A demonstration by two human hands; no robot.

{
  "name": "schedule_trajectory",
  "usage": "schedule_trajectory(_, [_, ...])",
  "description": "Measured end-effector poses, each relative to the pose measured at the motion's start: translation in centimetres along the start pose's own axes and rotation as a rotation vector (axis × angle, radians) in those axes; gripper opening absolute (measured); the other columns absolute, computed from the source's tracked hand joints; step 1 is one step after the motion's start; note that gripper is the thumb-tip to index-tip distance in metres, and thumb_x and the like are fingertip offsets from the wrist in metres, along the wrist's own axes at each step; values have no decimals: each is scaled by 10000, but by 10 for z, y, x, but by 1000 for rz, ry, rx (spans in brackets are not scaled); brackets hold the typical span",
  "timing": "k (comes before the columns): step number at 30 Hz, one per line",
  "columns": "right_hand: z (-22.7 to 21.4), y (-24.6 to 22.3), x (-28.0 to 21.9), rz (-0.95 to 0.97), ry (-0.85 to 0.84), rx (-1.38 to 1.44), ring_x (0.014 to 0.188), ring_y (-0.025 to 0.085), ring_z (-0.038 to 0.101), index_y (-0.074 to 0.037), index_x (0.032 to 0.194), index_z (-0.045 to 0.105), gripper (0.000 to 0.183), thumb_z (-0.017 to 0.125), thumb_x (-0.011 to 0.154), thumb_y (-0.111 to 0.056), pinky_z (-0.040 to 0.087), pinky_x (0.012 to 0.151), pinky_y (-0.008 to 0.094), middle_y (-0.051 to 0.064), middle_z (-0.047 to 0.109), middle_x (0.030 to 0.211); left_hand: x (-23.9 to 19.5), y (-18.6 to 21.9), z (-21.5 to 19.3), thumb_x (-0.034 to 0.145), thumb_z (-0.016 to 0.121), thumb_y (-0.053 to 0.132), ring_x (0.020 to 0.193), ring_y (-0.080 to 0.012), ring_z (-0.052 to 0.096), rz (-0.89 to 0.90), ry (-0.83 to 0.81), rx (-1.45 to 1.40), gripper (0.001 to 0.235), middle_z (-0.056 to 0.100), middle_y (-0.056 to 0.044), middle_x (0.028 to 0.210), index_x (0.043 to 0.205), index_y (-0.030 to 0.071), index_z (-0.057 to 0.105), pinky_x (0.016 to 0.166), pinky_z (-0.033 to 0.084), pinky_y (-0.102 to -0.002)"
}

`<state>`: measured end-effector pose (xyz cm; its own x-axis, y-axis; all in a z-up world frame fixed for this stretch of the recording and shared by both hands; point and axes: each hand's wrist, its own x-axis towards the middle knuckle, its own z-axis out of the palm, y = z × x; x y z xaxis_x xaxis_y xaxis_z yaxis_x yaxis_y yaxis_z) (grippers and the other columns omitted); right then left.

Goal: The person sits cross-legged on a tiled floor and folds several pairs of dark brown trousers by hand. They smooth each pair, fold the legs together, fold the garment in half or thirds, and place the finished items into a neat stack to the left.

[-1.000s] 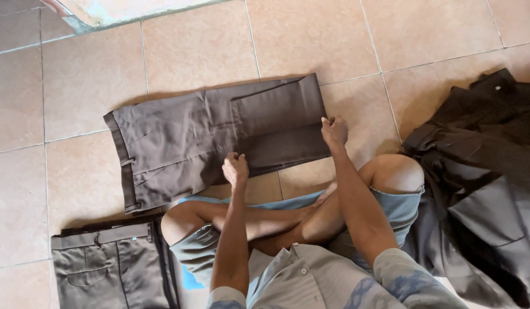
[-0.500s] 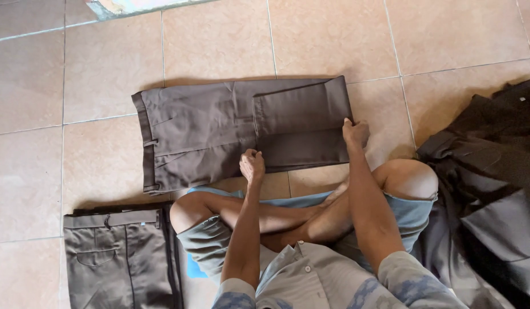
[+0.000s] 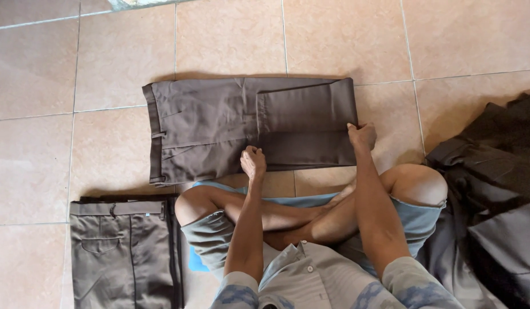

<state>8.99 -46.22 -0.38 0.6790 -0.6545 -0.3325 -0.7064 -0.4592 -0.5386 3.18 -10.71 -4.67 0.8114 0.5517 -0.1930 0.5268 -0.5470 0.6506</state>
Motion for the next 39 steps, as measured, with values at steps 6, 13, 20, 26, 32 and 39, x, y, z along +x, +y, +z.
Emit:
schedule_trajectory(6, [-6,-6,-5,-27,-21,37,1043,417,704,-38,1183,628,519,776,920,-460,570,813,524,227,690,1101,7,-9,7,852,719,210,924,-406,712,57,5,30,117,670,-133,898,875,112,659,859,570,-529])
schedule_trajectory(13, [-4,0,5,-73,-38,-22,1028,449,710,12,1203,650,484,759,940,-379,572,795,560,256,697,1084,-16,22,-23,883,712,182,961,-399,713,86,9,86,164,634,-133,1007,994,99,623,863,590,-508])
schedule_trajectory(20, [-20,3,15,-168,-241,168,990,416,706,64,1183,713,538,790,842,-345,587,673,487,273,717,1052,-19,6,-9,851,643,6,1145,-319,566,568,74,402,458,534,-81,1294,1291,127,609,859,561,-446])
schedule_trajectory(26, [-68,-28,2,-209,-180,487,877,286,678,-15,1171,707,482,869,830,-315,578,632,394,182,690,961,-38,5,8,840,615,-22,1206,-335,572,555,20,197,498,556,-107,1361,1314,126,663,930,565,-425])
schedule_trajectory(32, [-143,-49,-8,-352,-33,580,727,161,644,-117,1040,741,307,922,864,-292,543,541,283,64,654,823,-86,37,59,900,567,18,1139,-397,635,523,-96,-86,442,600,-140,1322,1323,97,670,954,567,-474])
schedule_trajectory(39, [-112,-144,-66,-801,88,451,802,329,713,4,1076,739,290,877,910,-190,577,621,422,255,703,876,-110,46,68,1050,561,325,1238,-324,636,173,-367,-620,310,706,-94,1285,1257,173,733,1029,530,-431])
